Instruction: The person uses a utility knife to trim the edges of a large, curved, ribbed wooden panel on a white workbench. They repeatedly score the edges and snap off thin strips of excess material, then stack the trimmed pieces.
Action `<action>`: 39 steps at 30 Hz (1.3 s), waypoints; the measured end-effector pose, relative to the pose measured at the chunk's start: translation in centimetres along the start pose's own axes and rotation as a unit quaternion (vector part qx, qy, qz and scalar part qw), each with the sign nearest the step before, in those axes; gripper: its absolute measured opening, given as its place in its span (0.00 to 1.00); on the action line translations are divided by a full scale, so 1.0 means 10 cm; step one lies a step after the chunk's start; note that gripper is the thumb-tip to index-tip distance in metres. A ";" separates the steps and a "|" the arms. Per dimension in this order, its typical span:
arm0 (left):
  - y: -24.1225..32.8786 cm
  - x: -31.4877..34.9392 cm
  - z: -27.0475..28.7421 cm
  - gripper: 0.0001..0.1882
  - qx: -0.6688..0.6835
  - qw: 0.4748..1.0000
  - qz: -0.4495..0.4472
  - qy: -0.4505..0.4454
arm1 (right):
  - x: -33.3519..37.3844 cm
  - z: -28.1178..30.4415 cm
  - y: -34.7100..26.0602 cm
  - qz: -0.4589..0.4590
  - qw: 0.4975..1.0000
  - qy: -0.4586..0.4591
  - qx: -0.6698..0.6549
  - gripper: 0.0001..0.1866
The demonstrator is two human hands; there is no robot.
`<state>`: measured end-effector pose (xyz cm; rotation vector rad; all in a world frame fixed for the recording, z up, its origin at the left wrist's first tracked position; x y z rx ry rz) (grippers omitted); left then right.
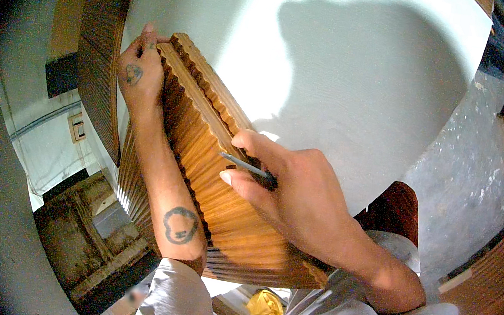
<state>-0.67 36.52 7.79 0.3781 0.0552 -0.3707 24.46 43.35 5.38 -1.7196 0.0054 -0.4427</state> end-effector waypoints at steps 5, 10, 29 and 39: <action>0.01 0.02 0.00 0.24 -0.003 1.000 -0.001 0.002 | 0.04 -0.01 0.03 -0.005 1.000 0.014 -0.011 0.18; 0.04 0.03 0.03 0.24 -0.003 1.000 -0.014 0.003 | 0.00 -0.06 0.03 0.034 0.999 0.035 -0.017 0.17; 0.03 0.03 0.03 0.24 -0.002 1.000 -0.022 0.013 | 0.04 0.00 0.05 -0.027 0.999 0.003 -0.018 0.15; -0.03 -0.01 0.05 0.24 0.004 1.000 0.003 0.005 | 0.04 -0.03 0.01 0.004 0.998 0.038 -0.041 0.16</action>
Point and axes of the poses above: each hand's wrist, its own x-axis away from the middle knuckle, its own z-axis out of the back of the hand, y = z × x, the point moved 3 cm from there along -x, towards the middle knuckle, and after that the axes turned 1 degree about -x, right-handed, at the moved point
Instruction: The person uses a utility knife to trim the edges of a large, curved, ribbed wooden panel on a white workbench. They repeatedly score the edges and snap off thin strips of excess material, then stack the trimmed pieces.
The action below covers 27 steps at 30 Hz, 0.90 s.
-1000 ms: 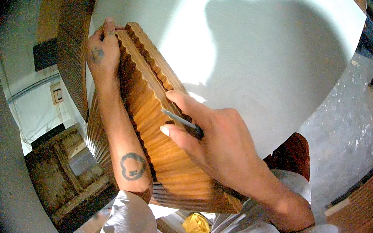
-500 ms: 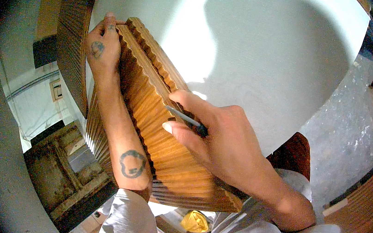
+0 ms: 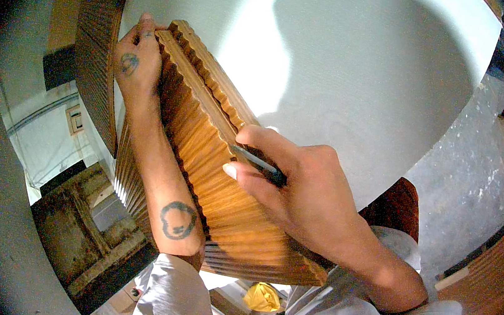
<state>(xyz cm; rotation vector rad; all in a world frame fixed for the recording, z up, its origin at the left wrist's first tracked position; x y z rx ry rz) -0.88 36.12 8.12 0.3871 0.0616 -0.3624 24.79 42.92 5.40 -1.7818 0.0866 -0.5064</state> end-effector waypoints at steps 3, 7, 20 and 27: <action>0.05 0.02 -0.06 0.24 0.005 1.000 -0.024 0.006 | 0.01 0.06 0.03 -0.076 0.993 -0.054 0.066 0.17; 0.05 0.00 -0.07 0.24 -0.006 1.000 -0.024 0.008 | -0.01 0.01 0.06 0.016 1.000 0.023 0.014 0.17; -0.05 0.09 0.18 0.24 -0.029 0.999 -0.019 0.028 | 0.09 0.07 -0.09 -0.019 0.990 -0.116 0.080 0.13; 0.06 0.01 -0.03 0.23 -0.037 0.999 0.001 0.018 | 0.77 0.50 0.18 -0.100 0.968 -0.229 0.023 0.13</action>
Point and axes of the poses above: each hand's wrist, its own x-axis away from the middle knuckle, its own z-axis out of the back of the hand, y = z × x, the point moved 3 cm from there along -x, towards the middle knuckle, and after that the axes turned 1 degree about -x, right-handed, at the moved point
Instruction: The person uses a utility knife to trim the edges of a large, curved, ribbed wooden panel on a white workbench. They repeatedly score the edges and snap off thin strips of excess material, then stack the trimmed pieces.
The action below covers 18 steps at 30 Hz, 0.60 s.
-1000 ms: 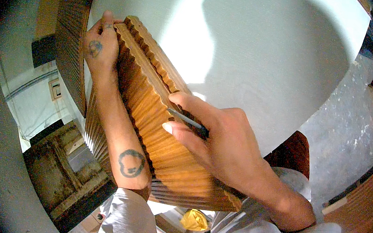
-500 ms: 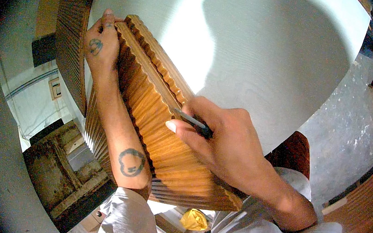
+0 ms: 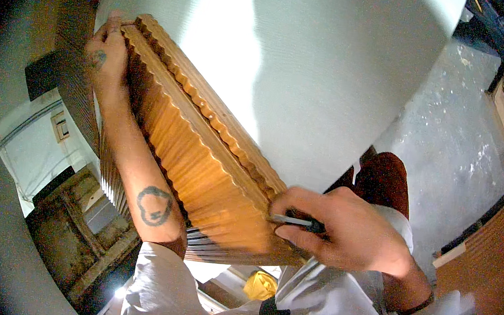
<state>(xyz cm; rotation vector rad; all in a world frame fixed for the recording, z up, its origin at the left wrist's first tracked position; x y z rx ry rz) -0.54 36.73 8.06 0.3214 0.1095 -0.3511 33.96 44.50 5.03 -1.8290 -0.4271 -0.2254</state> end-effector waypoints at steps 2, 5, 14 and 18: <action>-0.02 -0.01 0.02 0.24 -0.016 1.000 -0.005 -0.005 | 0.07 -0.02 0.03 0.013 0.999 0.024 -0.028 0.24; -0.12 -0.05 -0.01 0.24 0.032 0.999 0.021 -0.031 | 0.07 -0.07 0.04 0.002 1.000 0.010 -0.013 0.26; -0.02 -0.02 0.00 0.24 0.031 0.999 0.029 -0.025 | -0.20 -0.03 -0.05 0.058 0.988 0.125 0.068 0.34; -0.01 0.00 -0.01 0.24 0.028 0.999 0.024 -0.016 | -0.19 -0.03 -0.14 0.015 0.994 0.088 0.059 0.32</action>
Point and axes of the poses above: each hand's wrist, its own x-axis away from the middle knuckle, its own z-axis out of the back of the hand, y = z × x, the point moved 3 cm from there along -x, towards the middle knuckle, and after that the axes turned 1 degree about -x, right-handed, at the moved point
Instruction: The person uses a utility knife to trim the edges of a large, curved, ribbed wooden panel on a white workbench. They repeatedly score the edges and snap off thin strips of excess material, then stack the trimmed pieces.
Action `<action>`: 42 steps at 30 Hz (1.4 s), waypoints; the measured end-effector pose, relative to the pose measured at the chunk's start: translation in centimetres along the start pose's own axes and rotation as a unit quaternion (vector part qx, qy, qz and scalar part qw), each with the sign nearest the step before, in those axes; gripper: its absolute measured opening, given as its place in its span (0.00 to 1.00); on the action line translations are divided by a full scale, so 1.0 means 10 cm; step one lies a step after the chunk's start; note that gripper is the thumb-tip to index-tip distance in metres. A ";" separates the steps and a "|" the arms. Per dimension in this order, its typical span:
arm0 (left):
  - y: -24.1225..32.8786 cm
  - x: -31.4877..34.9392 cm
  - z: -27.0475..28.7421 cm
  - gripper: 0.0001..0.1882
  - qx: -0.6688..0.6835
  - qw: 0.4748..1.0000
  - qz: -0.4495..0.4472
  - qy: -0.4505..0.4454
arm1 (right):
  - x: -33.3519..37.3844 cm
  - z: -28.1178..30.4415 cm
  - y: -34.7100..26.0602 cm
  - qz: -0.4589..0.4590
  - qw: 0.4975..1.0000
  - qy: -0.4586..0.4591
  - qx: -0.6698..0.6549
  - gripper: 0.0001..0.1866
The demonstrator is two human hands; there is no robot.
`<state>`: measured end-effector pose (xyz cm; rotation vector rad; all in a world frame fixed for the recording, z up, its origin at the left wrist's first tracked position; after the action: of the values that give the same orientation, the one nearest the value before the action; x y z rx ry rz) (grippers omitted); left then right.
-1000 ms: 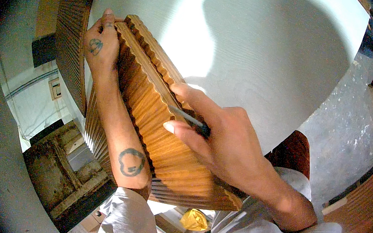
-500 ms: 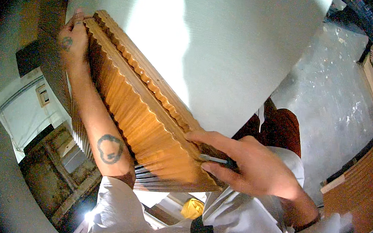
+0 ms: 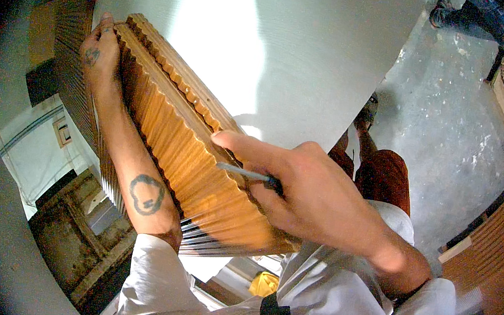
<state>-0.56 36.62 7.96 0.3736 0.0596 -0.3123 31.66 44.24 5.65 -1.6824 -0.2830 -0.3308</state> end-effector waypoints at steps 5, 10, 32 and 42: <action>0.02 0.00 -0.02 0.23 -0.005 1.000 -0.006 -0.002 | -0.02 -0.09 0.03 0.021 0.998 0.050 -0.028 0.29; 0.03 0.02 0.00 0.23 -0.002 1.000 0.001 0.003 | 0.06 -0.11 0.13 0.040 0.997 0.065 -0.019 0.29; -0.04 -0.07 -0.07 0.24 -0.015 1.000 -0.012 -0.008 | 0.00 -0.15 0.12 0.037 0.994 0.090 -0.039 0.25; -0.12 -0.12 -0.07 0.24 0.009 1.000 -0.013 -0.015 | 0.08 -0.07 0.18 0.033 0.997 0.065 -0.036 0.23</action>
<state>-2.06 36.17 7.02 0.3864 0.0316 -0.3436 33.05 43.32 4.44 -1.7276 -0.1202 -0.4033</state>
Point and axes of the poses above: each hand's wrist, its own x-axis away from the middle knuckle, its own z-axis out of the back of the hand, y = z × x, the point moved 3 cm from there along -x, towards the middle knuckle, and after that the axes turned 1 degree about -x, right-handed, at the moved point
